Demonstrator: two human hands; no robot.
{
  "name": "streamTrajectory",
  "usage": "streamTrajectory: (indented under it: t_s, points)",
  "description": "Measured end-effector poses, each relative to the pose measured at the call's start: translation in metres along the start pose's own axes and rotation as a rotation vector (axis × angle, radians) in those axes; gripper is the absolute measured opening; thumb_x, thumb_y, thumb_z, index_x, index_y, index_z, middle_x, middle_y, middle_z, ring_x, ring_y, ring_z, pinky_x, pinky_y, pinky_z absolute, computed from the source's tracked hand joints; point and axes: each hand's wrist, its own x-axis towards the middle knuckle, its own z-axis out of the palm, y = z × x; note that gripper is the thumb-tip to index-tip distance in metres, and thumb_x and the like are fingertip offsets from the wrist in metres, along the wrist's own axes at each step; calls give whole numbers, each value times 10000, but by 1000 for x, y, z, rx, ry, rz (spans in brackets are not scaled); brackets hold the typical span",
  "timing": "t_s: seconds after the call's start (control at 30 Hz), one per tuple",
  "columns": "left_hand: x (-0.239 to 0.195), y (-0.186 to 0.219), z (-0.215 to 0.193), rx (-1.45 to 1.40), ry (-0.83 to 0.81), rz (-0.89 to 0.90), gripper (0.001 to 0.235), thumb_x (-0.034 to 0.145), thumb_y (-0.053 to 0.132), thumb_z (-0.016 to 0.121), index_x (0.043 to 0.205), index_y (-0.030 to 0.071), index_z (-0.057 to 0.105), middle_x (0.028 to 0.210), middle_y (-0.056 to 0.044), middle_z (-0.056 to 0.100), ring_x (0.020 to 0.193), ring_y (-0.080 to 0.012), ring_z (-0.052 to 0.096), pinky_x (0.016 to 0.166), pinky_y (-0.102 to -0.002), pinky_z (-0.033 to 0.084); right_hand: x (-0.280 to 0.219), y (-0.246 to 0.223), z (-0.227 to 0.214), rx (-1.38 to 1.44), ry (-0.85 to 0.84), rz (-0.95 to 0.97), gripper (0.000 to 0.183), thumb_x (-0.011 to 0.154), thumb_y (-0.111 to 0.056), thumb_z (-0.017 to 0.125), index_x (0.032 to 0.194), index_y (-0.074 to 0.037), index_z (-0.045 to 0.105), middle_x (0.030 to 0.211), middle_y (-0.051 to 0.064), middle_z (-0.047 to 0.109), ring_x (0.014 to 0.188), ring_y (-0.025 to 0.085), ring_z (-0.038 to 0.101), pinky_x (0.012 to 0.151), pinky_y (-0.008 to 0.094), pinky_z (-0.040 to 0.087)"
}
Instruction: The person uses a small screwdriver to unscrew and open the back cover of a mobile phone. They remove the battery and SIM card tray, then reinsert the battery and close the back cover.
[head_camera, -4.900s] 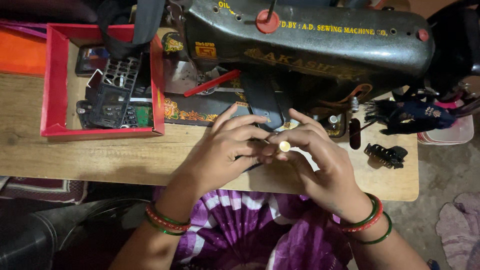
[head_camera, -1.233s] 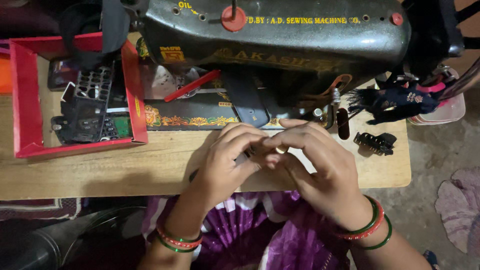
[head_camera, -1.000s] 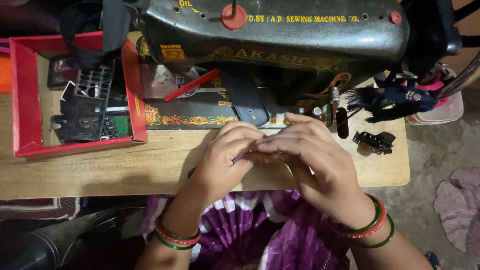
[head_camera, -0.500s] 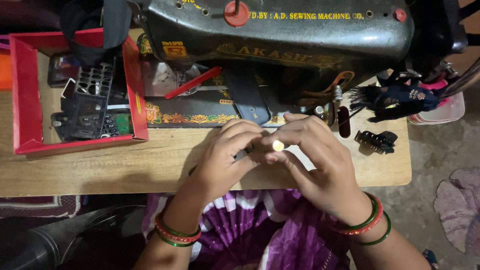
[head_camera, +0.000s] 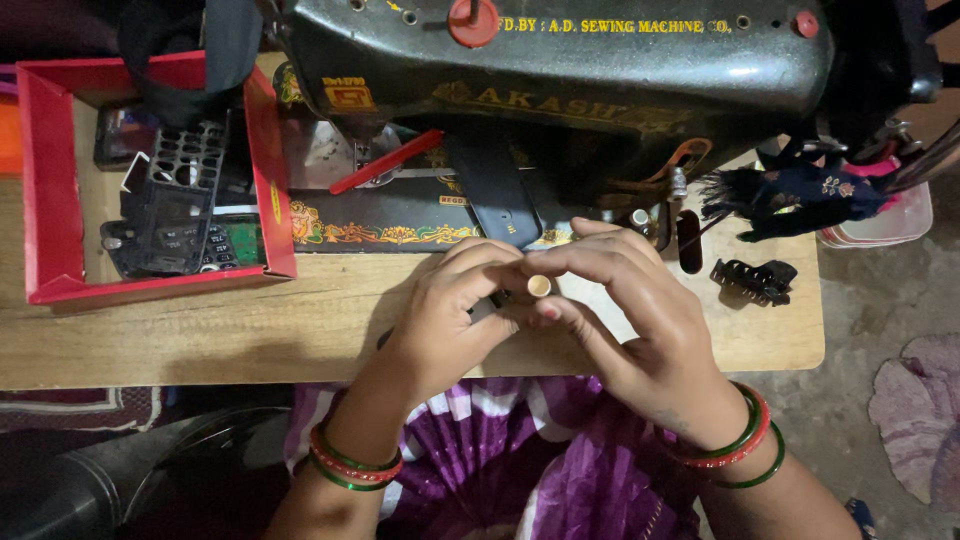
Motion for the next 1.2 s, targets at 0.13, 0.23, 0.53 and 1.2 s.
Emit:
streamTrajectory:
  t_s: [0.13, 0.23, 0.53, 1.2]
  points:
    - [0, -3, 0, 1, 8, 8, 202, 785, 89, 802, 963, 47, 717, 1074, -76, 706, 1089, -253, 683, 941, -370, 553, 1, -1, 0, -27, -14, -24, 378, 853, -123, 822, 1188, -30, 673, 1134, 101, 726, 1064, 288, 688, 1083, 451, 518]
    - [-1, -5, 1, 69, 7, 57, 187, 742, 94, 812, 890, 40, 711, 1020, -77, 716, 1053, -257, 686, 915, -370, 555, -1, 0, 2, -15, -17, 27, 301, 854, -118, 834, 1114, -43, 700, 1073, 81, 745, 1005, 264, 712, 962, 383, 531]
    - [-1, 7, -2, -150, 111, -54, 173, 1051, 118, 631, 1185, 61, 724, 1116, -73, 728, 1061, -194, 677, 970, -323, 540, -23, 8, -2, 332, 250, 353, 197, 940, 41, 749, 1121, 30, 674, 1108, 96, 720, 1032, 148, 693, 930, 270, 566]
    - [7, 12, 9, -28, 283, -202, 80, 932, 108, 744, 998, 69, 766, 965, -45, 784, 902, -166, 760, 811, -297, 591, -40, 18, 7, 505, 516, 281, 186, 1019, 112, 691, 1173, 46, 611, 1101, 147, 696, 1064, 200, 704, 966, 307, 602]
